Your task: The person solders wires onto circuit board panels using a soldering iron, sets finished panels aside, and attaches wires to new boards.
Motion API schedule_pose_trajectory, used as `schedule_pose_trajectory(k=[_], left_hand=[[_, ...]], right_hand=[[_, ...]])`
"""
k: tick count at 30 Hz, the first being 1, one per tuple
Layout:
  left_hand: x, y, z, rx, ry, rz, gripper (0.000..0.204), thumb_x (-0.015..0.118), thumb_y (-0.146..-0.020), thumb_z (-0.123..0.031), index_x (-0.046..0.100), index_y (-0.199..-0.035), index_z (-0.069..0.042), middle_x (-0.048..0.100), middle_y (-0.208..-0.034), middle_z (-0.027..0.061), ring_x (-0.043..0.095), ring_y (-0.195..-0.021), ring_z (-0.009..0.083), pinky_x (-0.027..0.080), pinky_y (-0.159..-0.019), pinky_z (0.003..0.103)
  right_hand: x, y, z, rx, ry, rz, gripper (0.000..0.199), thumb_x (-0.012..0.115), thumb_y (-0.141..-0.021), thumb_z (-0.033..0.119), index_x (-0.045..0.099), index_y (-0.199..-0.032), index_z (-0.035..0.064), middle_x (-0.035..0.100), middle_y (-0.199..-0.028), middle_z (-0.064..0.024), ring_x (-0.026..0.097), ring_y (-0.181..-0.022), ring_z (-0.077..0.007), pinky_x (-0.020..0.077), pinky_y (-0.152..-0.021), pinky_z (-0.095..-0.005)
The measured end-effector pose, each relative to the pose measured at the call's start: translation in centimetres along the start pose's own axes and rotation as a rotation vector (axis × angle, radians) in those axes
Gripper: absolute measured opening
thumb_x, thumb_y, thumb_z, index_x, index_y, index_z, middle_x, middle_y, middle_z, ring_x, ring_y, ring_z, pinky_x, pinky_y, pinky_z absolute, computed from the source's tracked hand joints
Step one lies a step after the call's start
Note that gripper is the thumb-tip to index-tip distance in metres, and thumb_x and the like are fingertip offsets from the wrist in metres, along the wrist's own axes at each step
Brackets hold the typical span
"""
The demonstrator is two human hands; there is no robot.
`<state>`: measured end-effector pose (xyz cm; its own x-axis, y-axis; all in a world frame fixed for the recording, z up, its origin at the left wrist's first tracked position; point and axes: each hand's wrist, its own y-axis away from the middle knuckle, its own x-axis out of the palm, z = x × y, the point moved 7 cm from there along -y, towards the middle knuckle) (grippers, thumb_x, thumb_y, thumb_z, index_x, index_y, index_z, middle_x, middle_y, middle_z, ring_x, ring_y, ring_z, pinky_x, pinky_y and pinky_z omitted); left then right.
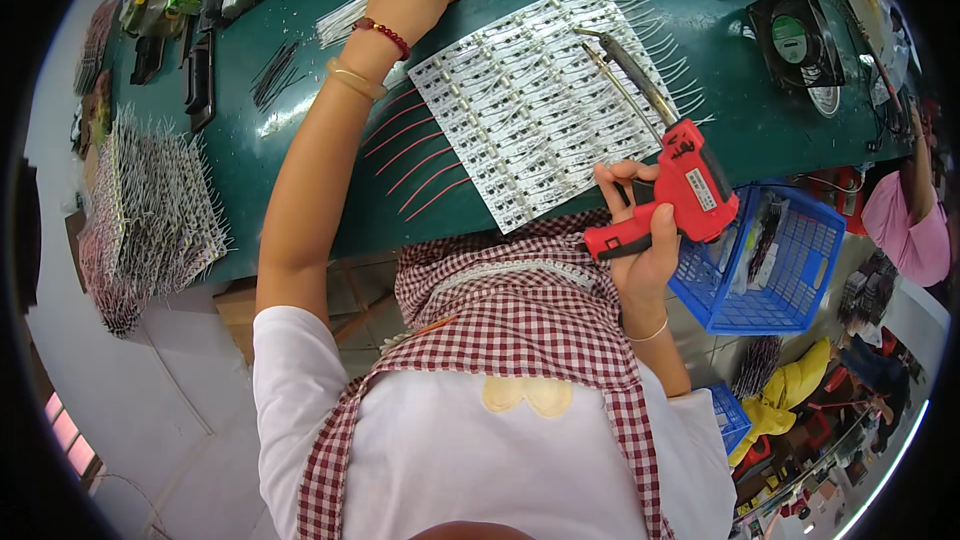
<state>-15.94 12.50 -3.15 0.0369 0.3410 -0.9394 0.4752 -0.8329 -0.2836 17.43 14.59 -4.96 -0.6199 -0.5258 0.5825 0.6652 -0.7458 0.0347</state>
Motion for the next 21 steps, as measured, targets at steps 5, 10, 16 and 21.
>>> schedule_pose_trajectory(k=[5,10,16,21], left_hand=[[1.1,0.8,-1.2,0.138,-0.139,-0.047,0.011,0.056,-0.079,-0.012,0.057,-0.088,-0.006,0.057,-0.089,0.0117,0.054,-0.090,0.0292,0.043,-0.075,0.040],[-0.2,2.2,-1.6,0.204,0.016,-0.153,0.012,0.050,-0.079,-0.004,0.053,-0.091,-0.006,0.054,-0.088,0.0125,0.052,-0.088,0.0297,0.041,-0.074,0.039],[-3.7,4.6,-1.8,0.187,0.261,-0.145,0.014,0.054,-0.078,-0.005,0.051,-0.092,-0.007,0.052,-0.091,0.0143,0.049,-0.090,0.0309,0.040,-0.079,0.043],[-7.4,12.8,-5.4,0.161,0.495,-0.087,0.011,0.063,-0.077,0.000,0.062,-0.087,-0.006,0.053,-0.076,0.0095,0.055,-0.069,0.0269,0.045,-0.061,0.036]], right_hand=[[-0.1,-0.5,-0.8,0.027,-0.036,-0.018,0.039,0.052,-0.095,0.033,0.046,-0.117,0.0016,0.054,-0.112,-0.0176,0.053,-0.113,-0.0282,0.0332,-0.108,-0.0538],[0.0,-0.6,-0.7,0.047,-0.047,-0.012,0.038,0.050,-0.095,0.035,0.047,-0.117,0.0034,0.054,-0.110,-0.0158,0.053,-0.109,-0.0285,0.0281,-0.110,-0.0574],[0.2,0.1,0.7,0.076,0.020,0.075,0.044,0.050,-0.095,0.040,0.046,-0.119,0.0032,0.056,-0.095,-0.0149,0.059,-0.082,-0.0197,0.0539,-0.084,-0.0420],[-0.9,2.5,2.3,0.128,0.312,0.025,0.063,0.058,-0.090,0.048,0.044,-0.121,-0.0055,0.053,-0.063,-0.0081,0.051,-0.049,-0.0130,0.0486,-0.051,-0.0278]])
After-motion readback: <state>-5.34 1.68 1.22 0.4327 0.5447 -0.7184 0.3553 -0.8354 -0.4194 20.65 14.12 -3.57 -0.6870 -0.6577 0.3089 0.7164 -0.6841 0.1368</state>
